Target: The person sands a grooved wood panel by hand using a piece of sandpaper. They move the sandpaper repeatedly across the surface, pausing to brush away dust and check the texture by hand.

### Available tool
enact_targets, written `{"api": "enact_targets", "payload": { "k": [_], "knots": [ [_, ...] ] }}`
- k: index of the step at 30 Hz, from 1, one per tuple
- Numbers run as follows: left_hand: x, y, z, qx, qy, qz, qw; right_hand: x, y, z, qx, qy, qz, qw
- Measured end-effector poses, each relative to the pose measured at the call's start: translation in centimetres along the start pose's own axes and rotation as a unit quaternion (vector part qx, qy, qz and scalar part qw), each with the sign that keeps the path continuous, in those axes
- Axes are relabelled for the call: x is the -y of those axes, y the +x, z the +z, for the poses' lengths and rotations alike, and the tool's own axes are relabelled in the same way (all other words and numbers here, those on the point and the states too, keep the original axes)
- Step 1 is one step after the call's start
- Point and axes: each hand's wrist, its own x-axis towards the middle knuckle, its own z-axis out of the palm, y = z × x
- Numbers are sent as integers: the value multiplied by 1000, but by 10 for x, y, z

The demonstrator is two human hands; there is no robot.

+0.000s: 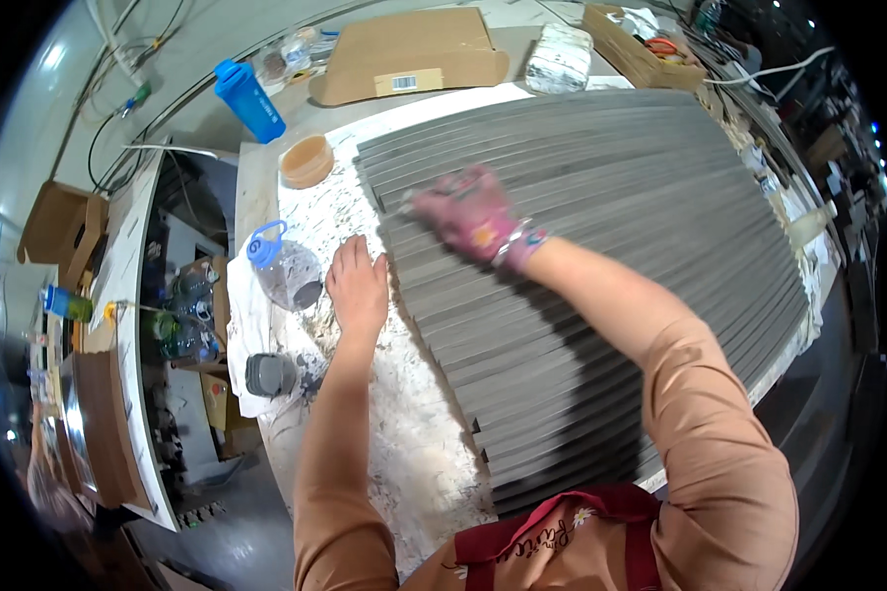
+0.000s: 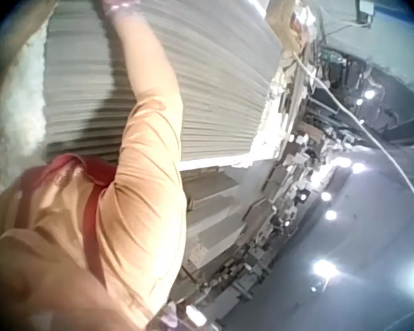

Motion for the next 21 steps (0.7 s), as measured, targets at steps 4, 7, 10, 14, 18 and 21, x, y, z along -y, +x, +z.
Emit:
{"api": "enact_targets", "payload": {
  "k": [4,7,10,14,18,21],
  "knots": [
    [-13,4,2,-11,-9,20,1000,-161,-84,-30,-47,-200,178,962],
    [-15,5,3,-3,8,16,1000,-204,-81,-81,55,-164,388,905],
    [-11,3,3,-3,4,11,1000,-155,-59,-30,-106,-167,117,973],
    [-2,-1,5,-11,3,13,1000,-116,-40,-21,-30,-108,42,993],
    [-7,3,2,-21,12,21,999,-115,-10,-36,-1,-126,128,984],
    [-3,0,4,-32,9,18,999,-31,28,-4,-17,-68,-78,994]
  ]
}}
